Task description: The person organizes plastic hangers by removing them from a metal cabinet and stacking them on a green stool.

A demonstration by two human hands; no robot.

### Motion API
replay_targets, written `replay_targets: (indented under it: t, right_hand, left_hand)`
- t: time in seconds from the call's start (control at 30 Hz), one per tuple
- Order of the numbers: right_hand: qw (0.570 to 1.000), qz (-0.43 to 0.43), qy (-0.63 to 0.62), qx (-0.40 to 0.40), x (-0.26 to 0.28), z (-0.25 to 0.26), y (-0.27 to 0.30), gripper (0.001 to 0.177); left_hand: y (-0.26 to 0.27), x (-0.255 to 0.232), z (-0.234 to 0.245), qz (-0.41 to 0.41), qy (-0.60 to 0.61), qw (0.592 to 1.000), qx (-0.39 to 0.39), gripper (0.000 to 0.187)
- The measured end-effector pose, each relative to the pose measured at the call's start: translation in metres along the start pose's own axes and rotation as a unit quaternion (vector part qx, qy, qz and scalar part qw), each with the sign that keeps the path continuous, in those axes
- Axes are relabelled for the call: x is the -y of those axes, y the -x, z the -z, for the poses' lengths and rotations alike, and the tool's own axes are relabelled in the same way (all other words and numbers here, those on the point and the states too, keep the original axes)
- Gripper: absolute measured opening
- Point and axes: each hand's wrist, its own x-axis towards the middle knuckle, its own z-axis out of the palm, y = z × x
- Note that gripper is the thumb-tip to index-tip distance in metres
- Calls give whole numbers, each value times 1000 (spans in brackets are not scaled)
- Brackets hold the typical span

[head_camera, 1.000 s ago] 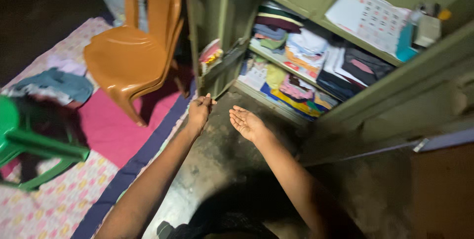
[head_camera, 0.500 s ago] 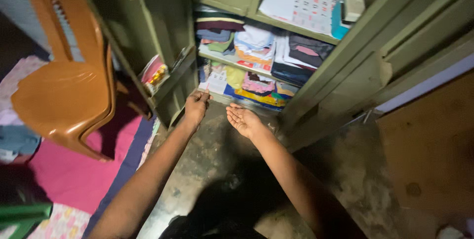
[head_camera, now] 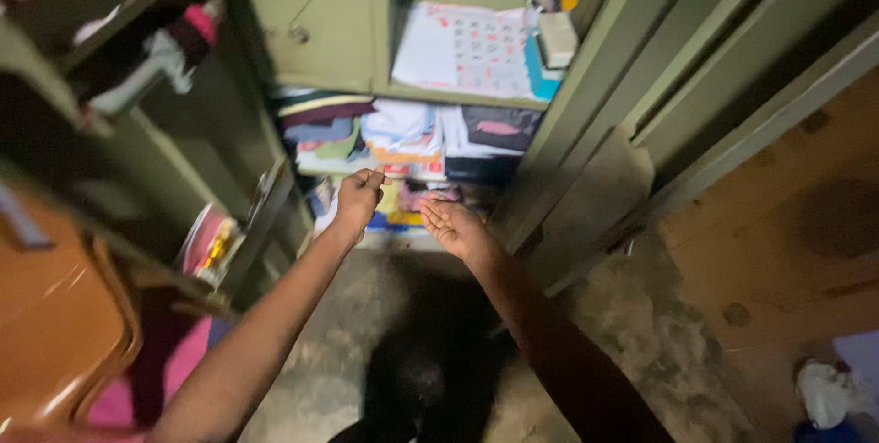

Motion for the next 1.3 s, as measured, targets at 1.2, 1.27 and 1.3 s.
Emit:
replay_targets:
  t: [1.2, 1.27, 1.3]
  right_hand:
    - [974, 207, 33, 82, 408, -175, -139, 37]
    - [970, 228, 22, 85, 423, -199, -137, 37]
    - [966, 245, 9, 84, 431, -210, -136, 37]
  left_hand:
    - [-288, -266, -227, -210, -65, 971, 93, 34]
    - [-295, -288, -234, -218, -54, 970, 93, 34]
    - [-299, -298, -237, -219, -43, 970, 94, 34]
